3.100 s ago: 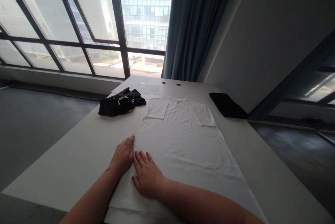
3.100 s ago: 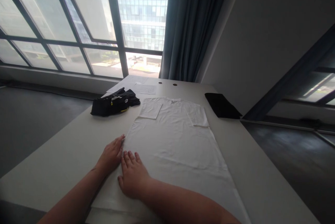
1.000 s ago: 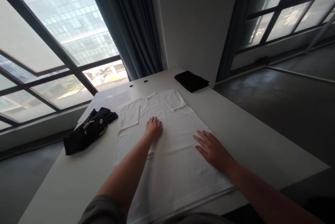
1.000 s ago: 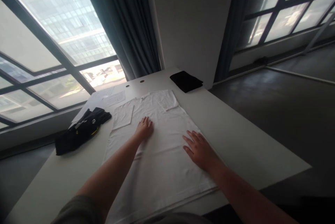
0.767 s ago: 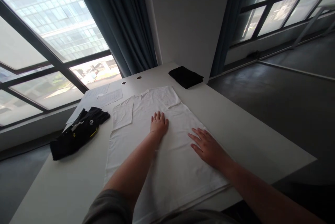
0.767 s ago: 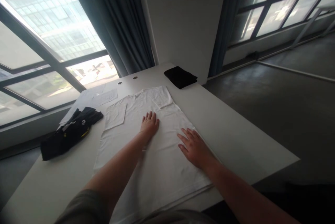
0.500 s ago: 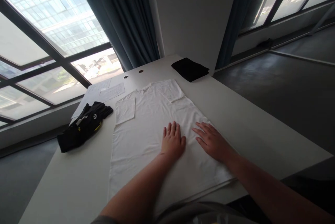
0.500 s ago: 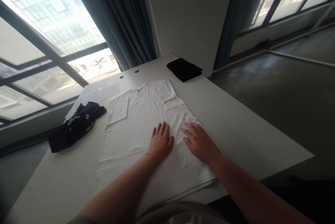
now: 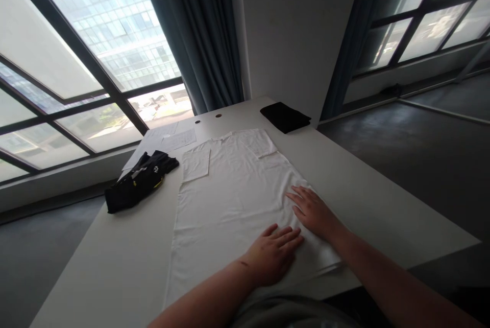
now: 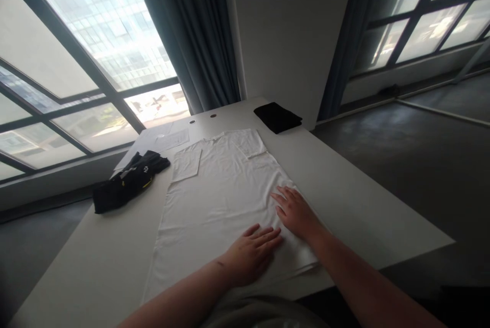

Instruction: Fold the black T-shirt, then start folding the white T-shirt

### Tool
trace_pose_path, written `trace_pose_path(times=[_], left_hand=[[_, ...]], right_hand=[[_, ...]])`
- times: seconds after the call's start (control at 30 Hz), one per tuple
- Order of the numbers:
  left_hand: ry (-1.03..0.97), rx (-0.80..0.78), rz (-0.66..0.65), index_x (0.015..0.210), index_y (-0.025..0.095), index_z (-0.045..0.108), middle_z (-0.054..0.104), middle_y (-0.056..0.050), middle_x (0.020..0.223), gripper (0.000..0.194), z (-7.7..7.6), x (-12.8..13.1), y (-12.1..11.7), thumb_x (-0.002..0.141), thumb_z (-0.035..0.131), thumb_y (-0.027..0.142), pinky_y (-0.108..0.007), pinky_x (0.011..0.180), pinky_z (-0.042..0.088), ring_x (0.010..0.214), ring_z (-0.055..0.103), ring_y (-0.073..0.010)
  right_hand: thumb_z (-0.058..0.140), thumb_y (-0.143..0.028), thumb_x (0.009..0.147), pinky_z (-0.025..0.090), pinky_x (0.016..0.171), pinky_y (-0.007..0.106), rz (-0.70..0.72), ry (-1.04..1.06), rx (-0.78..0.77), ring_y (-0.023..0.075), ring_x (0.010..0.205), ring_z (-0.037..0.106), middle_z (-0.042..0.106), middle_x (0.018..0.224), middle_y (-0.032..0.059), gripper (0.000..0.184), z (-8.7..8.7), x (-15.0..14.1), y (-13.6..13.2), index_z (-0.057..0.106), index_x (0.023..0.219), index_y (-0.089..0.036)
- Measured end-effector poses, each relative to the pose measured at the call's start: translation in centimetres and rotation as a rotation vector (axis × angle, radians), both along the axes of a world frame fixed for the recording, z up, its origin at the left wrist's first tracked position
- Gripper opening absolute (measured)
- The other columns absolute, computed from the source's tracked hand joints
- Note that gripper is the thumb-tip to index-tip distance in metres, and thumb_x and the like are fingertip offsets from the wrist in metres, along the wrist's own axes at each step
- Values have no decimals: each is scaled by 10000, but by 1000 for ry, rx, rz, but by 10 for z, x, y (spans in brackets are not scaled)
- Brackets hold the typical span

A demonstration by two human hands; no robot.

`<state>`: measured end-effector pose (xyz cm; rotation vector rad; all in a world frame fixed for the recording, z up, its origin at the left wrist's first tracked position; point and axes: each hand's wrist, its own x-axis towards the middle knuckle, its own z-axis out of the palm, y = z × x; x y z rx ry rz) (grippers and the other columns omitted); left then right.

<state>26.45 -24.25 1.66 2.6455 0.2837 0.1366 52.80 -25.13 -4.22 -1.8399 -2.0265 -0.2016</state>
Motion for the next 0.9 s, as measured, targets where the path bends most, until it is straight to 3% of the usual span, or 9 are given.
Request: trace_pose_path(times=[0.17,0.3,0.43,0.53,0.63,0.9], left_hand=[[43,80,124,1616,309,386,365,-25,1690,572,-8,-42,12,1060,467,416,-463,1311,261,1578,310,-201],[118,198,458,1571,378,467,336,-22,1698,572,-19,-106,32,1008,563,370,-511,1280,321,1569,333,-255],[223,274,863,1585,337,459,330,-44,1695,541,-30,-184,50,1046,458,390,-528,1274,316,1573,320,-262],[273,294,1020,1604,286,434,318,-49,1696,556,-37,-224,50,1059,392,389,-527,1278,296,1580,304,-258],[297,307,1068,1616,243,413,306,-56,1697,574,-41,-237,44,1060,348,373,-543,1285,264,1585,289,-263],[261,329,1073,1599,278,448,357,-57,1680,567,-44,-235,39,1044,379,371,-522,1272,300,1573,319,-258]], right_hand=[[475,-262,987,416,1174,501,14,-34,42,305,1363,536,608,1465,146,448,-5,3,1,676,1382,-191],[469,-272,991,431,1157,503,12,-48,54,305,1347,551,619,1454,145,435,-9,5,3,692,1357,-200],[467,-273,989,430,1160,501,15,-53,53,303,1338,559,629,1439,148,437,-11,7,5,695,1352,-192],[460,-274,990,440,1153,509,17,-57,60,308,1325,570,636,1428,154,434,-11,7,6,705,1336,-184],[448,-282,1000,449,1147,508,21,-62,65,314,1321,572,634,1429,165,437,-11,7,5,706,1334,-172],[437,-289,1007,452,1151,496,17,-82,59,295,1326,577,638,1434,146,440,-11,8,5,699,1348,-196]])
